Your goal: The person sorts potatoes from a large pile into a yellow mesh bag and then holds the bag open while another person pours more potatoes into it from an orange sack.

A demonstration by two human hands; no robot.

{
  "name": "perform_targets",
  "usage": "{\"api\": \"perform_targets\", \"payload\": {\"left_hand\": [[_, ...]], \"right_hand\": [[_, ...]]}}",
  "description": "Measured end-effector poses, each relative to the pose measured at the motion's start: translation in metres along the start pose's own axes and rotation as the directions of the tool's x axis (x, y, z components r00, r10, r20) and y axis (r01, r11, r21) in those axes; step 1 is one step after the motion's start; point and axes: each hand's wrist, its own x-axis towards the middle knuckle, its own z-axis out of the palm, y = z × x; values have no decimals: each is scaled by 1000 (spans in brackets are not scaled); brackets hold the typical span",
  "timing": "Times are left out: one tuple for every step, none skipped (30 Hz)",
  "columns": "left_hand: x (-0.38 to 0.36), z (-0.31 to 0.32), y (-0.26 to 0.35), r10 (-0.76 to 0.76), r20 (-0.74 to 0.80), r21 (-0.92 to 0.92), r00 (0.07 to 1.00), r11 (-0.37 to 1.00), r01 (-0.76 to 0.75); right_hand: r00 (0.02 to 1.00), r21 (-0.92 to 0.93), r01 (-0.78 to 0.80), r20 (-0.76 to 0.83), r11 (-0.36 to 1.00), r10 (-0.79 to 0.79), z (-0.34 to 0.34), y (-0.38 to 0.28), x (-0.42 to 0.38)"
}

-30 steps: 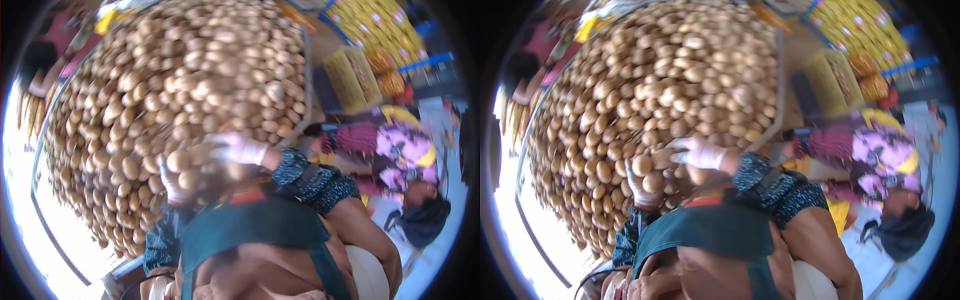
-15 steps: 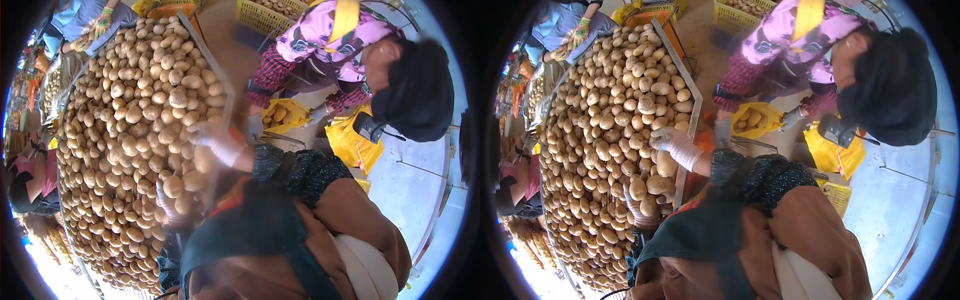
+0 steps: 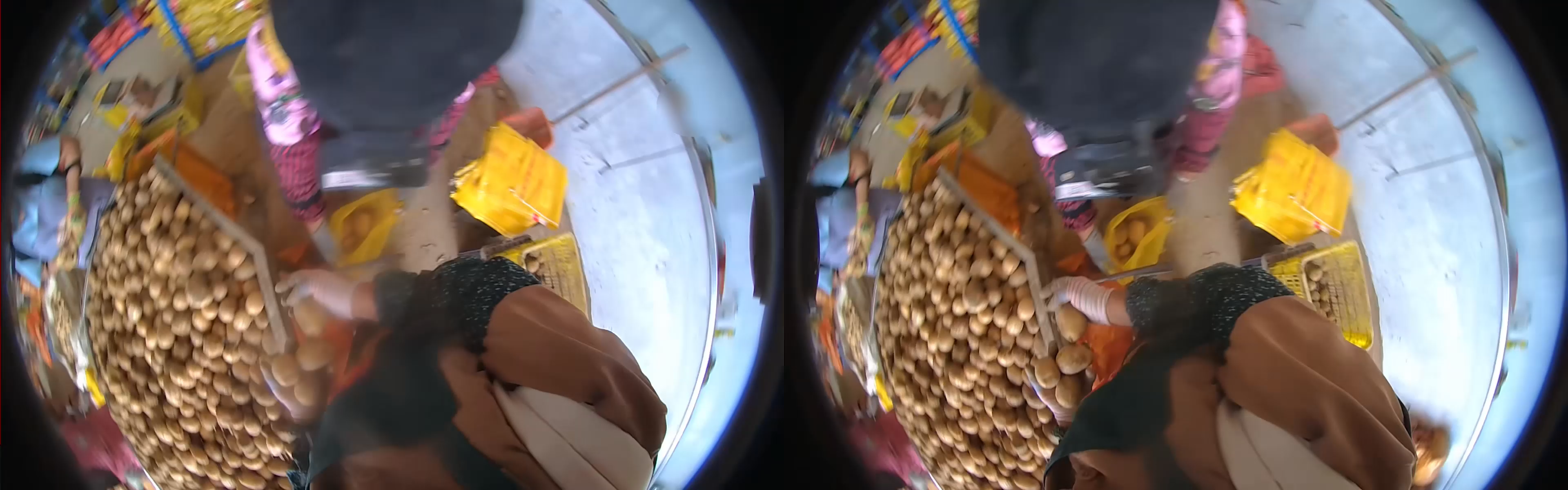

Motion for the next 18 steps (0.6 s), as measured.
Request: {"api": "perform_targets", "payload": {"left_hand": [[1,1,4,9,13,-21,1000,1000,-9],[8,3,7,29,24,-15,999,999,-29],[15,4,10,47,49,-19,998,999,-46],[18,5,10,72,67,-2,995,997,-72],[22,9,8,102,86,28,991,994,-105],[34,15,9,159,147,62,976,984,-170],[37,20,1,215,176,112,961,965,-237],[45,18,-9,284,216,163,934,933,-321],[54,18,-21,352,260,209,899,888,-409],[45,38,30,254,313,31,915,960,-277],[35,64,82,162,380,-137,911,984,-118],[32,79,100,63,416,-287,907,956,66],[29,95,117,-38,446,-420,894,873,247],[30,106,129,-99,481,-486,871,797,359],[32,112,133,-141,513,-521,847,733,438],[34,118,135,-166,539,-536,826,689,489],[34,125,137,-185,559,-539,808,659,524],[34,137,139,-204,574,-529,793,647,549]], "right_hand": [[999,-127,43,-21,991,-46,2,-10,-12],[995,-171,47,-83,984,-61,1,-23,-26],[986,-212,45,-145,976,-77,1,-39,-40],[977,-395,117,-121,911,-178,-12,-39,-42],[959,-563,179,-83,807,-271,-39,-34,-43],[913,-701,244,-68,670,-403,-77,-37,-48],[828,-917,281,82,283,-555,-117,-31,-55],[740,-962,223,271,-154,-616,-150,-24,-61],[753,-981,140,191,-131,-629,-184,-15,-68],[770,-991,78,126,-104,-625,-208,-10,-83],[787,-978,-62,-170,199,-593,-209,-23,-112],[781,-912,-94,-316,399,-538,-225,-29,-134],[756,-804,-123,-455,581,-470,-241,-36,-157],[727,-794,-80,-460,602,-510,-282,-22,-163],[697,-785,-36,-463,619,-548,-323,-8,-169],[639,-828,-36,-450,560,-625,-367,9,-171],[621,-898,-140,-408,417,-670,-406,17,-177],[604,-930,-244,-367,274,-707,-442,21,-183]]}}
